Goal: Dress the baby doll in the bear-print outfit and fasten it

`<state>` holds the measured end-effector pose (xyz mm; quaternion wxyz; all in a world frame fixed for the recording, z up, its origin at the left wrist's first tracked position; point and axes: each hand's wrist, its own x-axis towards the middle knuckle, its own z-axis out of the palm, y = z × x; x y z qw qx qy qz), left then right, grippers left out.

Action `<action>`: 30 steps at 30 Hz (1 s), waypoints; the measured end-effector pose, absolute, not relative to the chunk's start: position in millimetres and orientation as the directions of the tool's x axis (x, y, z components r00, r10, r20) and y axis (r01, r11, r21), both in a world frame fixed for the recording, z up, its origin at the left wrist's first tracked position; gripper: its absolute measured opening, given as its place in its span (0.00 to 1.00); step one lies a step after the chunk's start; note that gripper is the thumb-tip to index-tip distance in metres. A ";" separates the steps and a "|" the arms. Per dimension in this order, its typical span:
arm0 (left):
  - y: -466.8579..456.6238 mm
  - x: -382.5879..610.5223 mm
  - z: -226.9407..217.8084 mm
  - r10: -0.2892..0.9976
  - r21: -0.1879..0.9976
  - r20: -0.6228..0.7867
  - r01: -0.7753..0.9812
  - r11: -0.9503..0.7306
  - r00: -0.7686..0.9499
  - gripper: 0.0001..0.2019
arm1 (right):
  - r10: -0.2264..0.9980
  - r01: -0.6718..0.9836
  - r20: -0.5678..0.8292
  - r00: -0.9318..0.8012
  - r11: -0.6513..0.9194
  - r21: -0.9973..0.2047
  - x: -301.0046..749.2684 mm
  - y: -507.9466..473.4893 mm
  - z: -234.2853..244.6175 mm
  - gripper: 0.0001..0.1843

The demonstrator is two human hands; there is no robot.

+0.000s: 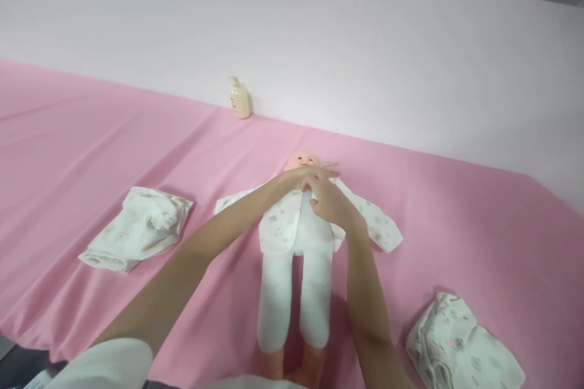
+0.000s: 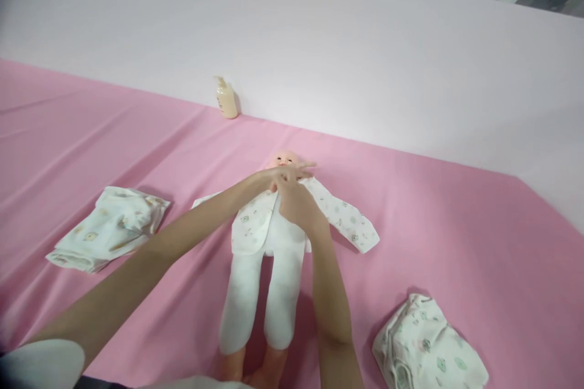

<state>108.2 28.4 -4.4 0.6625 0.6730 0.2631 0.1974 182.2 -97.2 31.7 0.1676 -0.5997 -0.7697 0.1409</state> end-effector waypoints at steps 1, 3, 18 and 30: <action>31.8 104.9 -0.6 0.568 0.981 -0.120 0.184 -0.056 0.814 0.27 | 0.966 0.874 0.054 -0.253 0.252 -0.414 179.3 -97.4 31.4 0.19; 38.0 99.7 5.9 0.528 0.884 -0.142 0.347 -0.312 0.837 0.28 | 0.950 0.871 -0.014 -0.311 0.279 -0.405 174.4 -98.5 31.2 0.20; -53.1 20.2 -48.9 0.758 0.723 0.446 0.307 -0.618 0.475 0.17 | 0.932 0.701 0.282 -0.227 0.357 -0.617 177.3 -119.4 -1.7 0.34; -129.2 -24.3 -72.7 0.781 0.723 0.145 0.474 -0.503 0.608 0.24 | 0.948 0.882 0.300 0.108 0.048 -0.470 172.4 -194.9 -53.1 0.19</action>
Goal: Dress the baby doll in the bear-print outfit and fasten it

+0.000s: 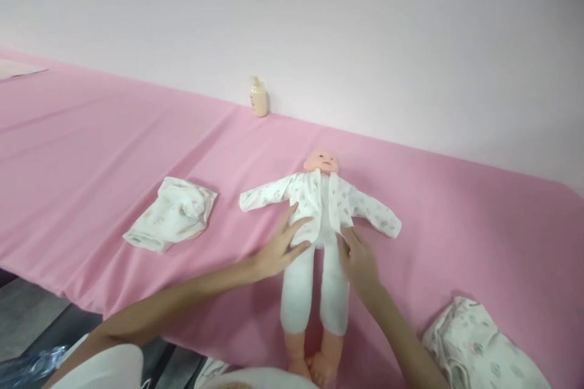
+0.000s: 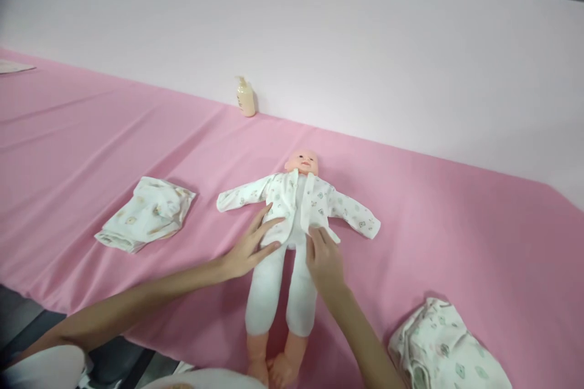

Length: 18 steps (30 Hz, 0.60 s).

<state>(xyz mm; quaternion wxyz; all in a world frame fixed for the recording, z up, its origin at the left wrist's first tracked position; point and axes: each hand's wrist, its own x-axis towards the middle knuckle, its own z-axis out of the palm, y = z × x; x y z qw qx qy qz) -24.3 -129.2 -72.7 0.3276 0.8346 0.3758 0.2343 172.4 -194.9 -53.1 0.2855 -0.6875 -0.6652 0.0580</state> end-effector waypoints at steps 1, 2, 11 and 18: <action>-127.1 -18.9 -72.1 0.778 0.712 0.165 0.473 -0.519 0.606 0.22 | 0.953 0.878 0.295 0.073 0.078 -0.472 163.3 -194.2 -53.3 0.19; -124.5 -13.4 -71.5 0.775 0.700 0.185 0.472 -0.536 0.605 0.20 | 0.957 0.873 0.287 0.045 0.102 -0.477 154.6 -192.6 -54.2 0.19; -87.0 -6.3 -60.6 0.858 0.879 0.215 0.290 -0.378 0.467 0.11 | 0.960 0.606 0.152 0.233 -0.021 -0.795 150.5 -191.4 -48.5 0.16; -49.7 -59.9 -66.7 0.974 0.980 -0.071 -0.198 0.028 -0.213 0.11 | 0.368 -0.095 -0.067 0.927 0.059 -0.994 219.2 -256.7 -53.6 0.15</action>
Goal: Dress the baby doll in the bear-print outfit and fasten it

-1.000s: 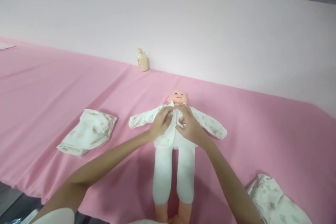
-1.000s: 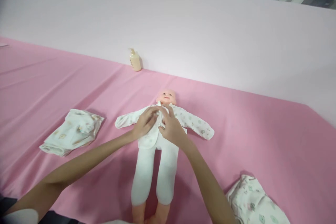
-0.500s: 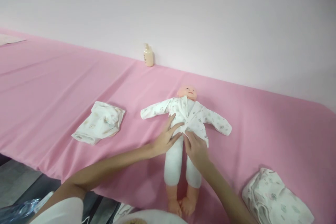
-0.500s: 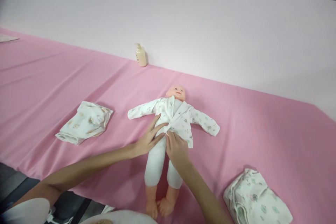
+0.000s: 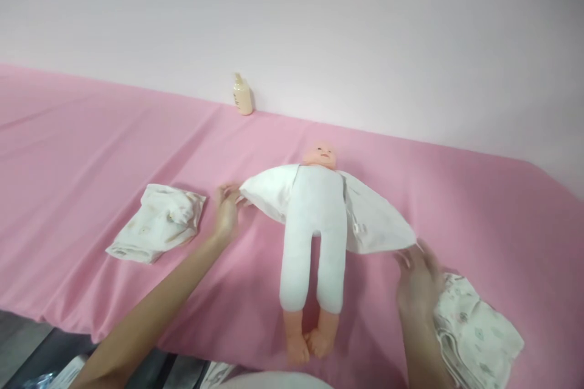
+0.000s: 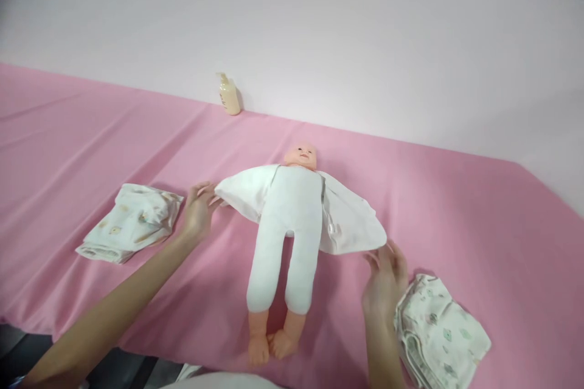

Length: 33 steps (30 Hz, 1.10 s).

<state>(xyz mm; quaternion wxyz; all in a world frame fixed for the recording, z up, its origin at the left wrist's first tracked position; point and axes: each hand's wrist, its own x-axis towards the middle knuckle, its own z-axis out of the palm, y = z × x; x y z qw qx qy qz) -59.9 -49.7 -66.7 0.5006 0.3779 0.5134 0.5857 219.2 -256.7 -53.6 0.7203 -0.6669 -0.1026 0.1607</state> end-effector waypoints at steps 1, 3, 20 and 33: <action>-59.4 -65.3 -69.1 0.972 0.993 0.001 -0.111 -0.028 -0.236 0.12 | 0.368 -0.109 -0.112 0.923 -0.028 -0.994 216.9 -270.4 -59.9 0.16; -91.7 -69.3 -72.6 0.998 0.993 0.048 0.111 -0.043 -0.044 0.15 | 0.512 -0.106 -0.227 0.829 -0.253 -0.962 199.2 -294.9 -72.2 0.18; -193.0 -25.4 -78.4 0.820 0.763 -0.027 0.542 -0.353 0.572 0.28 | 0.819 0.578 0.003 0.574 -0.402 -0.710 164.4 -293.0 -80.9 0.23; -238.1 -42.5 -62.7 0.793 0.854 0.100 0.356 -0.378 0.601 0.24 | 0.354 0.347 0.131 0.926 -0.660 -0.666 207.7 -379.5 -73.5 0.28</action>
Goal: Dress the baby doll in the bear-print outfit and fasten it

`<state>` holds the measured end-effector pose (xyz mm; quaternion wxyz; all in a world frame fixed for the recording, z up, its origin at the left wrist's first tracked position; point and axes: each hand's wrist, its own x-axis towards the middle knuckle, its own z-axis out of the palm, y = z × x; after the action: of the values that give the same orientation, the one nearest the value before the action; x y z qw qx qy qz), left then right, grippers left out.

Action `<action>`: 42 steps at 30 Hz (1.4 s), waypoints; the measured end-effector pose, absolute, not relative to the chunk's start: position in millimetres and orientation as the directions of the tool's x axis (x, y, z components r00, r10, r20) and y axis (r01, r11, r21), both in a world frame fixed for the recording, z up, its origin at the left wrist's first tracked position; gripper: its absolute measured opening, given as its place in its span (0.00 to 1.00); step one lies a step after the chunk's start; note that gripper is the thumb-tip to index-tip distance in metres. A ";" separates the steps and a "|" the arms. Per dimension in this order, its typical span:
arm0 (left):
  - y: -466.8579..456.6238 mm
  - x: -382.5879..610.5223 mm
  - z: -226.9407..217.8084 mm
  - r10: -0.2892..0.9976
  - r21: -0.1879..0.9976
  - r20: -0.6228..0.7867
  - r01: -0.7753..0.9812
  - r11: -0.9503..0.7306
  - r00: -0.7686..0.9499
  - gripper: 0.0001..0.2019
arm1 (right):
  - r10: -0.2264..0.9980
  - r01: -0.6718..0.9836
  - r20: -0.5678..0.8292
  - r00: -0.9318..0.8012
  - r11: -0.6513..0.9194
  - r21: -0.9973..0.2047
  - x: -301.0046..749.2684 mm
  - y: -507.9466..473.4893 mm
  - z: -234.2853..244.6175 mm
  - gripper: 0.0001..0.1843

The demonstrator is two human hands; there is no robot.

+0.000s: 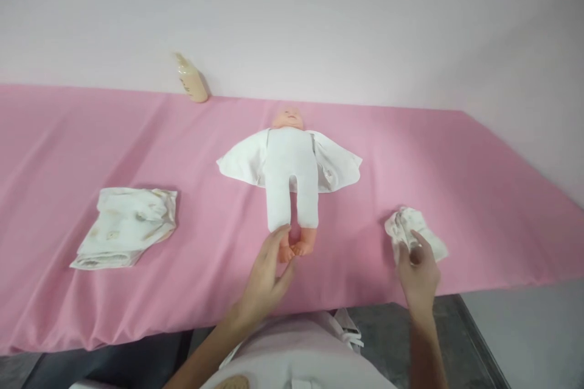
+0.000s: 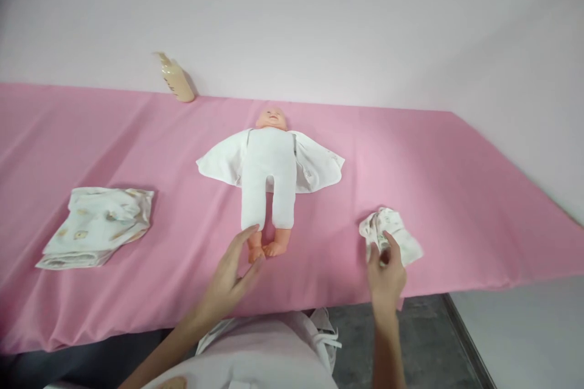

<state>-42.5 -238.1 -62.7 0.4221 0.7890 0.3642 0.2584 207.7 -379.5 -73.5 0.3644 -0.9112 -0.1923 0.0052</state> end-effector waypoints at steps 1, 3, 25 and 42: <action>-239.7 -39.2 -56.9 0.757 0.864 0.094 0.325 -0.385 0.647 0.25 | 0.401 0.302 0.081 0.912 -0.526 -0.795 190.1 -369.2 -64.1 0.30; -245.5 -34.0 -45.9 0.661 0.882 0.104 0.238 -0.407 0.743 0.28 | 0.665 0.212 -0.020 0.747 -0.266 -0.940 147.2 -351.0 -47.0 0.27; -198.0 -68.2 42.2 0.347 0.868 0.244 -0.044 -0.495 0.905 0.27 | 0.923 0.108 0.299 0.244 0.281 -0.954 109.7 -292.4 59.9 0.26; -162.8 -16.2 83.6 0.458 0.740 0.591 -0.221 -0.635 0.664 0.53 | 0.923 -0.042 0.385 -0.020 0.384 -0.922 115.9 -244.3 91.3 0.32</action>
<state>-16.2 -162.8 83.6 0.4207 0.8092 0.0732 0.4035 115.9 -244.3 91.3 0.5905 -0.3756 -0.5859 0.4086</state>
